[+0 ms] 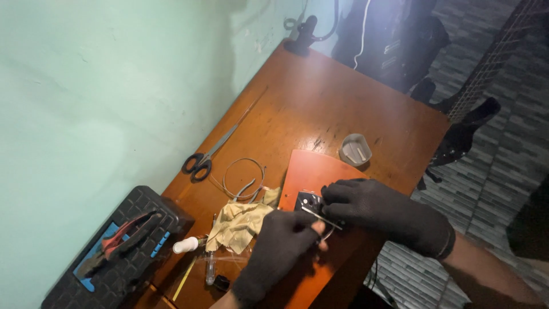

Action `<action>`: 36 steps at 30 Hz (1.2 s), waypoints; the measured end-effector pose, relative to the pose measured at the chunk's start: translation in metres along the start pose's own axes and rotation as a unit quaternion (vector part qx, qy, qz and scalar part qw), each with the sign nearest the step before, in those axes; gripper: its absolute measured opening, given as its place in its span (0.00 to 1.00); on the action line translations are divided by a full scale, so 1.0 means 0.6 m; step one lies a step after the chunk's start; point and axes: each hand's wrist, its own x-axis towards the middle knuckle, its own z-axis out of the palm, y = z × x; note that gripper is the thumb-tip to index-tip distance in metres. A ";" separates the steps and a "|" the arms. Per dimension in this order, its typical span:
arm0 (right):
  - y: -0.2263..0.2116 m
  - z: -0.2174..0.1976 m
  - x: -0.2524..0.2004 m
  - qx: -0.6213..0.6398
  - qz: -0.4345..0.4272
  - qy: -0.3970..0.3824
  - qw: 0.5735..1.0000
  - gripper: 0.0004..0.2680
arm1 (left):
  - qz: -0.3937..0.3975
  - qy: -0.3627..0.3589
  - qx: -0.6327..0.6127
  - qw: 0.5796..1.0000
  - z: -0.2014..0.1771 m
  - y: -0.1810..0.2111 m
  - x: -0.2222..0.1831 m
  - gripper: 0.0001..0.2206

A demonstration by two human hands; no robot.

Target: Inserting guitar strings into the bridge and securing them with bridge pins.

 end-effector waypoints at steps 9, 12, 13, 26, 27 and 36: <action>0.028 0.018 0.004 0.105 0.070 -0.032 0.991 0.04 | -0.023 -0.007 0.007 1.000 0.001 -0.021 0.000 0.14; 0.060 0.050 0.032 0.034 0.129 -0.052 0.990 0.05 | -0.004 -0.002 0.008 1.000 0.006 -0.024 0.007 0.14; 0.054 0.044 0.052 -0.001 0.185 -0.117 0.976 0.03 | 0.016 0.009 0.039 0.999 0.004 -0.022 0.006 0.15; 0.007 0.042 0.119 -0.062 0.241 -0.248 0.936 0.28 | 0.136 0.090 0.130 0.978 -0.006 -0.100 0.024 0.22; 0.035 0.054 0.113 -0.063 0.240 -0.250 0.936 0.28 | 0.135 0.090 0.128 0.978 -0.007 -0.077 0.012 0.22; -0.025 -0.005 0.158 0.056 0.423 -0.291 0.856 0.17 | 0.154 0.043 0.097 0.982 -0.020 -0.060 0.000 0.14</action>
